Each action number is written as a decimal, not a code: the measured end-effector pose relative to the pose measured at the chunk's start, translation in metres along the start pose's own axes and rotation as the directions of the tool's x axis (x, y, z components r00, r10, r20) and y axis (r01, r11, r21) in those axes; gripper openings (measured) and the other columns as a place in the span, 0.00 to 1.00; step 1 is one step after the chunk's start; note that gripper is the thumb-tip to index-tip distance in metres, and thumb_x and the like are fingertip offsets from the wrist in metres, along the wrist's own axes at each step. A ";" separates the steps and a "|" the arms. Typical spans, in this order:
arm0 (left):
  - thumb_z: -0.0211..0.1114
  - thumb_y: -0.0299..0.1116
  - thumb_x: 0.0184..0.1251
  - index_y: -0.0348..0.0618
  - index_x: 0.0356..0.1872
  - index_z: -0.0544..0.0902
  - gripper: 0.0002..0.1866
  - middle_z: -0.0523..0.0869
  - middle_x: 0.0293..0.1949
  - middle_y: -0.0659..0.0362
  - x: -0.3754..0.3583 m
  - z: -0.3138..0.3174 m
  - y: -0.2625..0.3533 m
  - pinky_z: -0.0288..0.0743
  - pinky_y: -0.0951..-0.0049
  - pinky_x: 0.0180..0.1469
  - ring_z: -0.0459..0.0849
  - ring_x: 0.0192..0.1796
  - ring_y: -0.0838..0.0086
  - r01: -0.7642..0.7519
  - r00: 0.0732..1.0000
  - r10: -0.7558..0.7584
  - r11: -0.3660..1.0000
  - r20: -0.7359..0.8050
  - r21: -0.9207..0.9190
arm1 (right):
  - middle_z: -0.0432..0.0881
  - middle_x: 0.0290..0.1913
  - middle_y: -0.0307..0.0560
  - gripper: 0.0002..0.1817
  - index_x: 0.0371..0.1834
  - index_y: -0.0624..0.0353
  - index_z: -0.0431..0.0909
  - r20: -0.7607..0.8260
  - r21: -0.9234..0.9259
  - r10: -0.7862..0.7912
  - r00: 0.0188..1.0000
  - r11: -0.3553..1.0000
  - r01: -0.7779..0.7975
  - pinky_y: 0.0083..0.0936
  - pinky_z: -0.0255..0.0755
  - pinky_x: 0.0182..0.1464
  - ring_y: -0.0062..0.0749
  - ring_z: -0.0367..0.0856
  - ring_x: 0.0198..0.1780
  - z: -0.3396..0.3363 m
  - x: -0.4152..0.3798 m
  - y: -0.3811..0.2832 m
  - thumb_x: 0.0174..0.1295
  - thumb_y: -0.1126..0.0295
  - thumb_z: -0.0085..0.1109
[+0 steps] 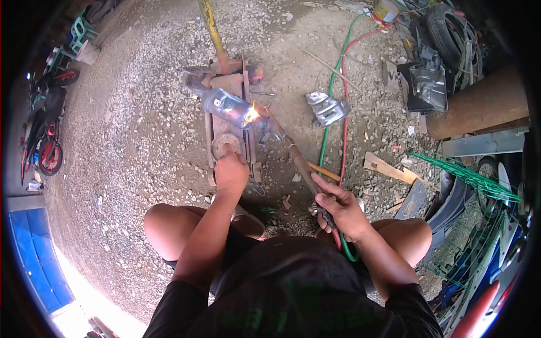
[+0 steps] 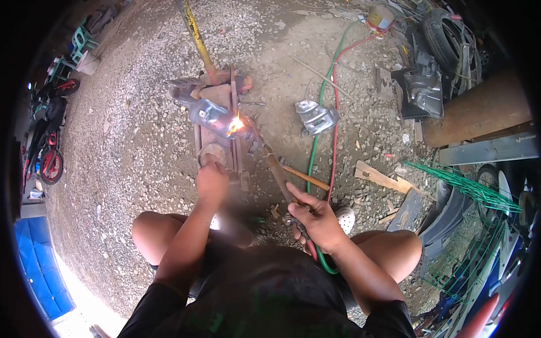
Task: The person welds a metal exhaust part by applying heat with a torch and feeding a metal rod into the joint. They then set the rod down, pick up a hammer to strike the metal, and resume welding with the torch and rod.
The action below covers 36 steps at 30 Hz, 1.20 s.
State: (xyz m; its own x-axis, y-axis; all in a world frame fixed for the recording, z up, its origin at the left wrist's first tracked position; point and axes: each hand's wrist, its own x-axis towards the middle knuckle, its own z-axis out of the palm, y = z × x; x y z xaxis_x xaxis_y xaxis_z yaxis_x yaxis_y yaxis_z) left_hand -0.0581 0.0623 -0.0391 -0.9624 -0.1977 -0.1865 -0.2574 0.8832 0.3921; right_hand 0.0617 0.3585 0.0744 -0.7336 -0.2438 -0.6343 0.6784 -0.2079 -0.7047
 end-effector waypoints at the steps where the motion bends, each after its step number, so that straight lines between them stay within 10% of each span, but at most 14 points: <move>1: 0.56 0.34 0.83 0.30 0.65 0.72 0.20 0.91 0.38 0.26 0.001 0.000 -0.001 0.86 0.32 0.53 0.92 0.45 0.27 -0.002 1.000 0.002 1.000 0.000 0.001 | 0.83 0.41 0.37 0.32 0.90 0.48 0.69 0.000 0.000 0.000 1.000 1.000 0.000 0.21 0.74 0.26 0.21 0.81 0.26 0.000 0.000 0.000 0.86 0.68 0.63; 36: 0.59 0.35 0.83 0.29 0.65 0.73 0.21 0.91 0.38 0.28 0.005 0.005 0.000 0.87 0.33 0.52 0.93 0.45 0.30 -0.004 1.000 0.004 0.999 0.009 0.033 | 0.82 0.36 0.36 0.32 0.91 0.47 0.69 -0.009 -0.009 -0.008 1.000 1.000 0.008 0.21 0.74 0.25 0.20 0.80 0.25 -0.002 0.002 0.003 0.86 0.66 0.63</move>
State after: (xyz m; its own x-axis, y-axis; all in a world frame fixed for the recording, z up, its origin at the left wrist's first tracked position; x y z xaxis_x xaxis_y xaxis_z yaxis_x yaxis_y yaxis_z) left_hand -0.0620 0.0636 -0.0445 -0.9626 -0.1903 -0.1928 -0.2502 0.8974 0.3634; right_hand 0.0620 0.3595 0.0706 -0.7395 -0.2331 -0.6315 0.6720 -0.2010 -0.7128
